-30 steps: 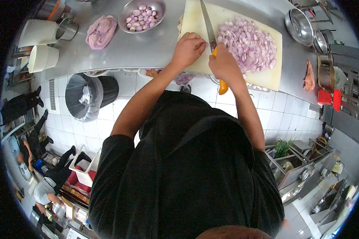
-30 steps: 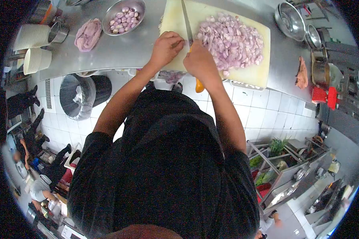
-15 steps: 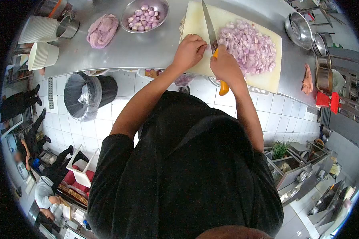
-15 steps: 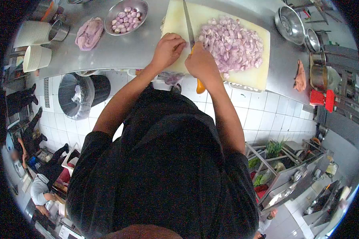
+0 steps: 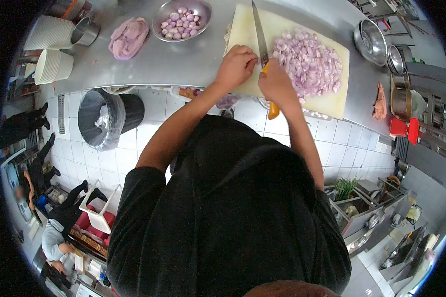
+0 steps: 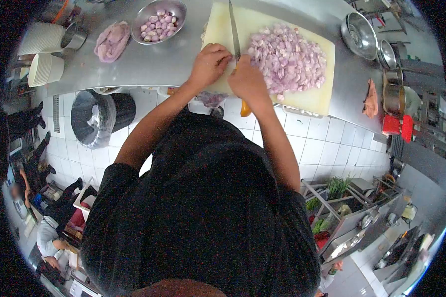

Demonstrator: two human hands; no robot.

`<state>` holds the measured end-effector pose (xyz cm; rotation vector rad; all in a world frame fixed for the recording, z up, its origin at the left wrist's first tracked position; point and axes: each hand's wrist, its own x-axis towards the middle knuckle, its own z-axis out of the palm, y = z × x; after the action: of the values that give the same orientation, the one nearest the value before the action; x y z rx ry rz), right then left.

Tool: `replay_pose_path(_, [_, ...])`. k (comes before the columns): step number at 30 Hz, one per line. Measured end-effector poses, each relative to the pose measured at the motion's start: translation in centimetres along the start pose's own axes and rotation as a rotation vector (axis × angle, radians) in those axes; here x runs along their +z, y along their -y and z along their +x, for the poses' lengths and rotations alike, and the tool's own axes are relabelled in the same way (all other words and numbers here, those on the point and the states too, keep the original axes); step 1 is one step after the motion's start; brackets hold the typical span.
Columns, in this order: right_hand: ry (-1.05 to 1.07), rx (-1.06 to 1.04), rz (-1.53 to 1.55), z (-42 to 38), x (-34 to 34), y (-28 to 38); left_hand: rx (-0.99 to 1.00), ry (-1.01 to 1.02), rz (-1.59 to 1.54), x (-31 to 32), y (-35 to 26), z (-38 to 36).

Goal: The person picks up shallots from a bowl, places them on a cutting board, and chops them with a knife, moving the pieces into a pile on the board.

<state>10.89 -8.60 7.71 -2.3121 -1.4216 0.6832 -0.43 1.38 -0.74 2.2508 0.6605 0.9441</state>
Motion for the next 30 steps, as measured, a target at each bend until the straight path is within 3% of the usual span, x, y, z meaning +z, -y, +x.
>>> replay_pose_path(1, [0.088,0.082,0.076,-0.7,-1.2,0.9,0.002,0.004,0.004,0.1,0.0,-0.3])
replay_pose_path(5, [-0.075,-0.043,-0.059,0.5,2.8,-1.3,0.015,-0.003,0.038,0.2,0.0,0.0])
replay_pose_path(11, [0.065,0.079,0.018,-0.6,-0.4,0.8,0.01,0.002,0.032,0.2,0.0,-0.1])
replay_pose_path(14, [-0.133,-0.121,-0.12,0.5,3.5,-2.0,-0.002,-0.02,-0.009,0.3,-0.3,-0.1])
replay_pose_path(17, [0.048,0.032,-0.002,-0.5,-0.3,0.4,0.006,-0.013,0.004,-0.1,-0.1,-0.2])
replay_pose_path(23, [-0.061,-0.046,-0.104,0.3,2.5,-0.8,0.019,-0.033,-0.003,0.2,0.0,0.1])
replay_pose_path(26, [0.08,0.056,0.004,-0.7,-0.4,1.0,0.014,-0.035,0.004,0.1,-0.2,-0.1])
replay_pose_path(29, [-0.086,-0.116,-0.067,0.3,3.0,-1.1,0.014,-0.03,0.006,0.3,0.0,0.0])
replay_pose_path(30, [-0.058,-0.074,-0.051,0.3,2.8,-1.0,0.012,-0.027,0.005,0.3,0.0,0.0])
